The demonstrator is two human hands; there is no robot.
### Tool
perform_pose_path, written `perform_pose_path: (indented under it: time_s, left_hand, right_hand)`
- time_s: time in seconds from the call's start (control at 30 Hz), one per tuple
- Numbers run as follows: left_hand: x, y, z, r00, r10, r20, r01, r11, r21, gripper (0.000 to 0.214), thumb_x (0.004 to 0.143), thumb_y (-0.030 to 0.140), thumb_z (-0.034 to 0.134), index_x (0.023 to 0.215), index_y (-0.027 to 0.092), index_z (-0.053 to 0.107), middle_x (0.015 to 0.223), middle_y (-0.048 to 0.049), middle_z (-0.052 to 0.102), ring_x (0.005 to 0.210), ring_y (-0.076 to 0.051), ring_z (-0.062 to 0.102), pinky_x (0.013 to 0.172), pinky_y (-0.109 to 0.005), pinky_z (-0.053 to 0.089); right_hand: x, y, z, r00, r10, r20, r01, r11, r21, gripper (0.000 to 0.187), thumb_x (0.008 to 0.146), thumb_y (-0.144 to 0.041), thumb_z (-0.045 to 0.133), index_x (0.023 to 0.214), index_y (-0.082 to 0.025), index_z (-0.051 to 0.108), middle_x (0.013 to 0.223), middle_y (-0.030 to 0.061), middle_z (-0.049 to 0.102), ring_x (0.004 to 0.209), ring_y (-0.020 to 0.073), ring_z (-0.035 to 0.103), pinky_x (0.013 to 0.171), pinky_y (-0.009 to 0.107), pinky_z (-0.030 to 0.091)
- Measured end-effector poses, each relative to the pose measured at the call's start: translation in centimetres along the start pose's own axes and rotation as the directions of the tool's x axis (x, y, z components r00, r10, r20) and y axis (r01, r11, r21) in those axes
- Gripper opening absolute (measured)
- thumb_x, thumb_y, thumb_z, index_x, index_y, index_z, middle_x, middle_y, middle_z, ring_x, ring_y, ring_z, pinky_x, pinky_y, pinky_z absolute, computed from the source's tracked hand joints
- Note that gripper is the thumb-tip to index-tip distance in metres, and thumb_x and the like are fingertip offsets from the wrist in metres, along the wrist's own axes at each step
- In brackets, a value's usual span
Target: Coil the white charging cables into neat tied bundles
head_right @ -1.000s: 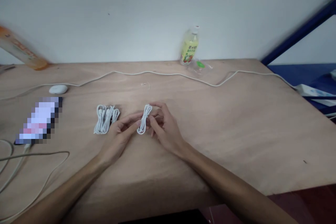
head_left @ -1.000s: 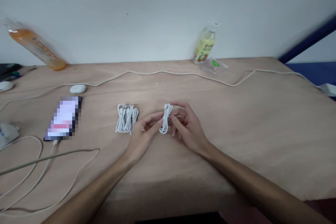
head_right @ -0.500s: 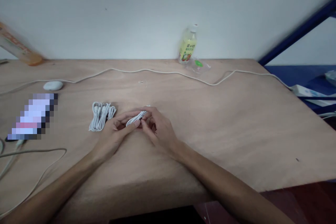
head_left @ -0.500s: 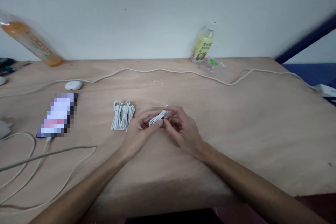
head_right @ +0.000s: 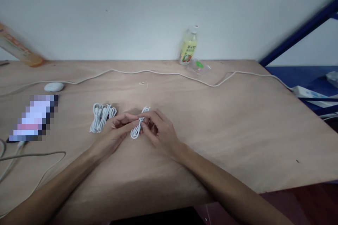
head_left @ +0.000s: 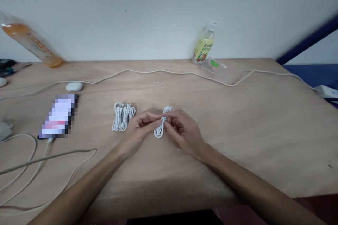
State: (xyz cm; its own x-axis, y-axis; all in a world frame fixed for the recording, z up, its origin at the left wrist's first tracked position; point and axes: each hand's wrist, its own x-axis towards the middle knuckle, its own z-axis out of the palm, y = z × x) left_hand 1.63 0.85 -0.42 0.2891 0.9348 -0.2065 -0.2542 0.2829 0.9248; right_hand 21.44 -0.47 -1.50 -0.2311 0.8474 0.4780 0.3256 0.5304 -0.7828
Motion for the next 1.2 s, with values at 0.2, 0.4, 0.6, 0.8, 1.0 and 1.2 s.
perform_pose_path:
  time_s: [0.2, 0.4, 0.6, 0.8, 1.0, 1.2]
  left_hand:
    - [-0.44, 0.36, 0.13, 0.997, -0.017, 0.072, 0.014, 0.999, 0.039, 0.048, 0.088, 0.035, 0.092, 0.133, 0.024, 0.081, 0.113, -0.0071, 0.089, 0.107, -0.024, 0.082, 0.104, -0.037, 0.059]
    - [-0.51, 0.19, 0.25, 0.996, 0.021, 0.087, -0.025, 0.999, 0.048, 0.04, 0.091, 0.032, 0.089, 0.129, 0.023, 0.082, 0.134, -0.0106, 0.083, 0.129, -0.03, 0.077, 0.12, -0.046, 0.055]
    - [-0.54, -0.06, 0.05, 0.996, 0.057, 0.073, -0.063, 0.995, 0.073, 0.039, 0.092, 0.03, 0.088, 0.129, 0.021, 0.081, 0.139, -0.0121, 0.081, 0.131, -0.03, 0.076, 0.121, -0.046, 0.055]
    - [-0.68, -0.09, 0.14, 0.996, 0.063, 0.07, -0.069, 0.994, 0.081, 0.037, 0.092, 0.029, 0.088, 0.127, 0.021, 0.081, 0.138, -0.0118, 0.082, 0.13, -0.03, 0.077, 0.12, -0.047, 0.056]
    - [-0.6, 0.04, 0.29, 0.996, 0.066, 0.055, -0.072, 0.992, 0.108, 0.033, 0.089, 0.029, 0.089, 0.121, 0.02, 0.083, 0.127, -0.0112, 0.086, 0.124, -0.031, 0.08, 0.119, -0.048, 0.057]
    - [-0.86, 0.17, 0.44, 0.997, 0.074, 0.033, -0.078, 0.985, 0.155, 0.036, 0.088, 0.03, 0.091, 0.122, 0.02, 0.083, 0.126, -0.0111, 0.086, 0.121, -0.031, 0.081, 0.116, -0.048, 0.059]
  right_hand:
    - [-0.31, 0.06, 0.02, 0.998, 0.056, -0.02, -0.055, 0.995, 0.082, 0.033, 0.105, -0.016, 0.064, 0.135, -0.029, 0.061, 0.106, 0.0007, 0.068, 0.067, 0.0094, 0.062, 0.05, 0.021, 0.047]
    - [-0.59, 0.26, 0.33, 0.994, 0.102, -0.04, -0.097, 0.988, 0.124, 0.027, 0.103, -0.018, 0.068, 0.126, -0.027, 0.058, 0.106, 0.0002, 0.069, 0.066, 0.0085, 0.065, 0.051, 0.021, 0.047]
    - [-0.45, 0.1, 0.04, 1.0, 0.012, -0.02, -0.012, 0.999, 0.04, 0.021, 0.104, -0.018, 0.07, 0.122, -0.026, 0.065, 0.115, 0.0039, 0.072, 0.068, 0.0088, 0.065, 0.054, 0.022, 0.052]
    - [-0.41, -0.09, -0.19, 1.0, 0.012, -0.009, -0.012, 0.999, -0.03, 0.011, 0.105, -0.024, 0.071, 0.116, -0.026, 0.068, 0.112, 0.0041, 0.074, 0.063, 0.0095, 0.062, 0.058, 0.026, 0.058]
    - [-0.43, -0.16, -0.03, 0.996, -0.072, -0.054, 0.065, 0.991, -0.116, 0.012, 0.104, -0.024, 0.075, 0.114, -0.026, 0.068, 0.105, 0.003, 0.075, 0.066, 0.0122, 0.066, 0.064, 0.03, 0.061]
    - [-0.66, -0.2, -0.08, 0.991, -0.118, -0.064, 0.102, 0.97, -0.222, 0.007, 0.106, -0.027, 0.072, 0.112, -0.026, 0.069, 0.104, 0.0041, 0.075, 0.069, 0.0143, 0.068, 0.062, 0.029, 0.061]
